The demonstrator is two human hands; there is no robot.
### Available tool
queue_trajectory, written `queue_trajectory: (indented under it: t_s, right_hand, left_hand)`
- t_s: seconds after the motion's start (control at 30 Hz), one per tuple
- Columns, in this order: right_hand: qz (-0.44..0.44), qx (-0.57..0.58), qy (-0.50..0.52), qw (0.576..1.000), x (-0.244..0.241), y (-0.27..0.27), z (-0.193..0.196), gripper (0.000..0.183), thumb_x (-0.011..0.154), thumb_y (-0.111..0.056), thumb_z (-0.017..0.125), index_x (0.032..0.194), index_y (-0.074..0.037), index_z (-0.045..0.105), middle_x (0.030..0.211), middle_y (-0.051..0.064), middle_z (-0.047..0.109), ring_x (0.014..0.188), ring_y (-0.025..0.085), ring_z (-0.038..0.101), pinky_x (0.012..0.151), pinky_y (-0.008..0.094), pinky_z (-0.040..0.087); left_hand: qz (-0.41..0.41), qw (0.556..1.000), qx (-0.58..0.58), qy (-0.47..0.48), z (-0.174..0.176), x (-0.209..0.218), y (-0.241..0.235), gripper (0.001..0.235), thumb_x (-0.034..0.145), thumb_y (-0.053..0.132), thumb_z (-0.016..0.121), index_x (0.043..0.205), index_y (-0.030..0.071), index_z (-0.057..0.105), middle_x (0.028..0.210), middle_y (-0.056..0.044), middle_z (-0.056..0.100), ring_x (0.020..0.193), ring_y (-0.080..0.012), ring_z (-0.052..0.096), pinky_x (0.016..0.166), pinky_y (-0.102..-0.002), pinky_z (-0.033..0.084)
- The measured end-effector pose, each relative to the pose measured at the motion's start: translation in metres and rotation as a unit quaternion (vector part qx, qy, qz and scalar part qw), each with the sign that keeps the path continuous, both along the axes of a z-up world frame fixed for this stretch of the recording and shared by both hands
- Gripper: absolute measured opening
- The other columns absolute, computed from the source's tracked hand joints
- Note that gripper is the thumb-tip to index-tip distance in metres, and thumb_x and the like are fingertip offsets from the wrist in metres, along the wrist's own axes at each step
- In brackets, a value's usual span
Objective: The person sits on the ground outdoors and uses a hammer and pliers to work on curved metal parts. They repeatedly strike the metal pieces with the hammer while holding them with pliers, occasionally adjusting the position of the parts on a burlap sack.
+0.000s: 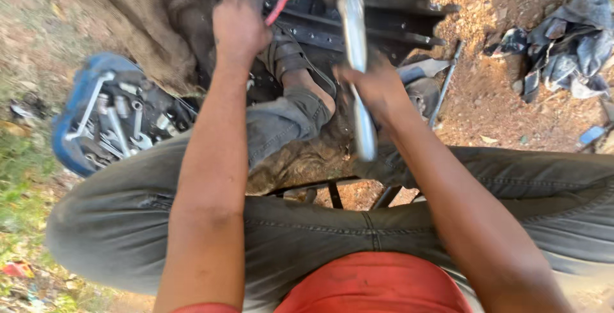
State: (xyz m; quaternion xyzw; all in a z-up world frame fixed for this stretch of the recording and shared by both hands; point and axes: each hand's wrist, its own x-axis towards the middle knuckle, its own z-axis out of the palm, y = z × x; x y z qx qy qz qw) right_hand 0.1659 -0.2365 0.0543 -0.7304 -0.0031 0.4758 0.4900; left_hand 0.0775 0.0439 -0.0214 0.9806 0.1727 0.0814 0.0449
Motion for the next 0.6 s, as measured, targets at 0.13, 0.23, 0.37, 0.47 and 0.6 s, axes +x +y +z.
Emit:
queue_trajectory:
  t_s: [0.13, 0.23, 0.37, 0.47, 0.6]
  right_hand:
    - [0.121, -0.157, -0.042, 0.979, -0.026, -0.054, 0.01, 0.077, 0.083, -0.033, 0.09, 0.135, 0.008, 0.05, 0.083, 0.014, 0.07, 0.059, 0.018, 0.068, 0.058, 0.03, 0.054]
    - [0.056, -0.145, 0.14, 0.978, -0.054, -0.087, -0.018, 0.064, 0.077, -0.028, 0.082, 0.123, 0.01, 0.059, 0.086, 0.024, 0.075, 0.063, 0.028, 0.068, 0.059, 0.041, 0.056]
    - [0.166, -0.174, 0.053, 0.969, -0.069, -0.091, -0.082, 0.072, 0.07, -0.039, 0.081, 0.123, 0.006, 0.065, 0.095, 0.021, 0.075, 0.078, 0.03, 0.072, 0.076, 0.043, 0.057]
    - [0.245, -0.2, -0.016, 0.949, -0.063, -0.101, -0.104, 0.069, 0.071, -0.04, 0.081, 0.121, 0.004, 0.066, 0.097, 0.02, 0.075, 0.083, 0.03, 0.073, 0.081, 0.043, 0.057]
    - [0.268, -0.173, -0.061, 0.946, -0.056, -0.105, -0.102, 0.071, 0.071, -0.038, 0.085, 0.122, 0.007, 0.066, 0.101, 0.022, 0.074, 0.086, 0.029, 0.073, 0.08, 0.04, 0.057]
  left_hand:
    - [-0.005, 1.0, -0.011, -0.027, 0.011, -0.006, 0.0, 0.073, 0.068, 0.013, 0.081, 0.138, 0.014, 0.062, 0.102, -0.018, 0.063, 0.085, -0.0383, 0.068, 0.07, -0.047, 0.057]
    - [0.019, 0.999, 0.002, -0.033, 0.021, -0.005, -0.001, 0.075, 0.066, 0.014, 0.082, 0.139, 0.016, 0.063, 0.101, -0.017, 0.063, 0.085, -0.0377, 0.069, 0.07, -0.046, 0.057]
    - [0.036, 0.999, 0.007, -0.036, 0.035, -0.001, 0.009, 0.078, 0.063, 0.021, 0.086, 0.137, 0.016, 0.063, 0.096, -0.019, 0.062, 0.08, -0.0399, 0.068, 0.067, -0.047, 0.056]
    - [0.029, 0.996, 0.005, -0.082, 0.029, -0.005, 0.008, 0.077, 0.069, 0.027, 0.09, 0.14, 0.015, 0.061, 0.094, -0.017, 0.061, 0.083, -0.0385, 0.069, 0.07, -0.047, 0.056]
    - [0.023, 0.997, 0.036, -0.061, 0.019, -0.005, 0.014, 0.074, 0.072, 0.022, 0.087, 0.141, 0.018, 0.061, 0.099, -0.014, 0.062, 0.086, -0.0365, 0.069, 0.069, -0.046, 0.056]
